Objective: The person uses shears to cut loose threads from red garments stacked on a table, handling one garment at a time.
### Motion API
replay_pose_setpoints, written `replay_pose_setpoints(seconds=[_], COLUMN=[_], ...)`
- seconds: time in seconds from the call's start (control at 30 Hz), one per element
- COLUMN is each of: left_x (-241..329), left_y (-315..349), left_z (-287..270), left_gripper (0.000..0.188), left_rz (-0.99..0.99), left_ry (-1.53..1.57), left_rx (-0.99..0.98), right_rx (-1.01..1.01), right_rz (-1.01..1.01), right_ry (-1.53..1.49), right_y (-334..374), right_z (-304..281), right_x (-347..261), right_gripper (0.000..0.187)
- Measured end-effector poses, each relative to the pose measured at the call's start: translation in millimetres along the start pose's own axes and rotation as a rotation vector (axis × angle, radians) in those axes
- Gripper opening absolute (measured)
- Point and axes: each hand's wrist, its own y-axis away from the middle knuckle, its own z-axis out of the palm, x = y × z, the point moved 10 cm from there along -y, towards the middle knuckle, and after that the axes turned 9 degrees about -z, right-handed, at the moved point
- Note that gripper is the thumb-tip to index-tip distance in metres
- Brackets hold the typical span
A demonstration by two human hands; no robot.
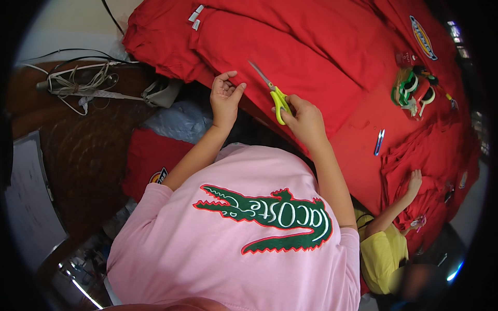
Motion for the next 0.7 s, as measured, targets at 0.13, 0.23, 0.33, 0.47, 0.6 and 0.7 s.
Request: replay_pose_setpoints(seconds=[0.13,0.23,0.33,0.47,0.6,0.7], left_x=[31,30,25,26,20,28], left_y=[2,1,1,3,3,2], left_z=[12,11,11,13,10,11], left_gripper=[0.062,0.075,0.083,0.088,0.089,0.090], left_rz=[0.022,0.008,-0.035,-0.050,-0.056,-0.021], left_ry=[0.004,-0.008,0.072,0.166,0.150,0.130], left_rx=[-0.078,-0.131,-0.169,-0.194,-0.207,-0.198], right_rx=[-0.029,-0.024,-0.032,-0.092,-0.118,-0.108], right_rz=[-0.151,-0.265,-0.271,-0.197,-0.170,-0.153], right_ry=[0.180,0.269,0.211,0.141,0.102,0.052], right_y=[-6,-5,-5,-10,-18,-19], right_z=[-7,-8,-5,4,11,14], right_x=[-13,-19,-19,-16,-12,-5], right_gripper=[0.033,0.036,0.036,0.036,0.037,0.038])
